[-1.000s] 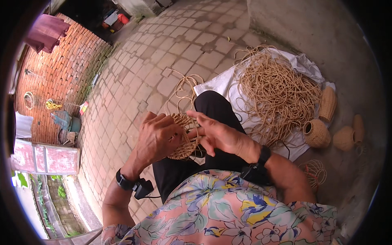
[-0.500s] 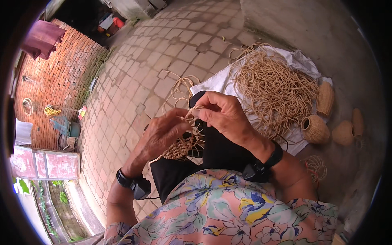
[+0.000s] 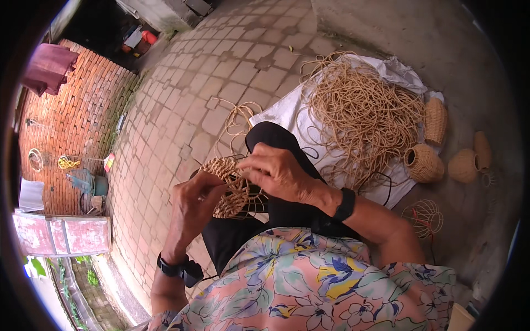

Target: Weaving a circular base for a basket or coaster using fiber material.

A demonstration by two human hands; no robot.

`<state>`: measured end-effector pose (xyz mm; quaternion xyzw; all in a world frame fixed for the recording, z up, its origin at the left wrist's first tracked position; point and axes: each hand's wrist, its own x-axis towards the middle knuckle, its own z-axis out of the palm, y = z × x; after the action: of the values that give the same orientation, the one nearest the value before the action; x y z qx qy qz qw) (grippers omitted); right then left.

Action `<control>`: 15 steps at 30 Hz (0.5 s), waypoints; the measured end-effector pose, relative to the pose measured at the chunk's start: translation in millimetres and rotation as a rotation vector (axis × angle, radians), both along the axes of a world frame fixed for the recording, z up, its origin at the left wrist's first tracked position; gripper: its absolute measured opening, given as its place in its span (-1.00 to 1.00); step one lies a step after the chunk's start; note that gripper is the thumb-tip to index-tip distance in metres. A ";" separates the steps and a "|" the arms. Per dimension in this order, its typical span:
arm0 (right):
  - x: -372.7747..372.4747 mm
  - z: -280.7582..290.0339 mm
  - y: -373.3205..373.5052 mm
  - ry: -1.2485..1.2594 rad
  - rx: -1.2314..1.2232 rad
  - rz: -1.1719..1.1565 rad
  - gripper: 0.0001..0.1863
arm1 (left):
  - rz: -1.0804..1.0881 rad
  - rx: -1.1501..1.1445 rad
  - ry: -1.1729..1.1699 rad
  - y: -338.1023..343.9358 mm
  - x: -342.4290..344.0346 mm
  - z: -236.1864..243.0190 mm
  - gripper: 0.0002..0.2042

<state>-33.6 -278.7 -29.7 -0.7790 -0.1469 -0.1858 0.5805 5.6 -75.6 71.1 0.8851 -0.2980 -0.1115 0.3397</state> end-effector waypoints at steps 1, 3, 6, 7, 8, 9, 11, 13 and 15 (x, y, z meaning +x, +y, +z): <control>-1.9 -1.6 -2.6 -0.003 0.001 0.004 -0.89 | -0.033 0.009 -0.076 -3.4 -0.2 -3.5 -0.93; -4.5 -4.2 -9.5 0.087 0.084 -0.080 -0.91 | -0.074 0.015 -0.150 -11.6 1.0 -8.3 -0.92; -9.0 -10.5 -10.9 0.087 0.083 -0.041 -0.92 | -0.108 0.085 -0.314 -19.3 3.7 -12.3 -0.92; -9.2 -10.5 -12.0 0.087 0.085 -0.046 -0.92 | -0.122 0.082 -0.341 -20.3 5.6 -13.7 -0.92; -9.8 -9.1 -11.3 0.087 0.067 -0.006 -0.92 | -0.131 0.082 -0.367 -19.8 6.1 -15.8 -0.91; -10.3 -8.6 -10.5 0.087 0.049 0.034 -0.92 | -0.132 0.085 -0.367 -19.9 7.0 -19.1 -0.91; -10.3 -9.8 -9.5 0.067 0.060 0.009 -0.92 | -0.257 0.075 -0.412 -21.8 8.8 -25.5 -0.91; -9.2 -11.2 -8.4 0.045 0.069 -0.016 -0.91 | -0.237 0.062 -0.342 -23.7 5.6 -27.9 -0.91; -8.6 -13.4 -7.6 -0.020 0.031 0.011 -0.89 | -0.216 0.048 -0.270 -25.5 4.1 -28.8 -0.89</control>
<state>-42.2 -286.3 -43.1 -0.7671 -0.1541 -0.1925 0.5923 9.7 -101.0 42.3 0.8626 -0.4316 -0.0346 0.2615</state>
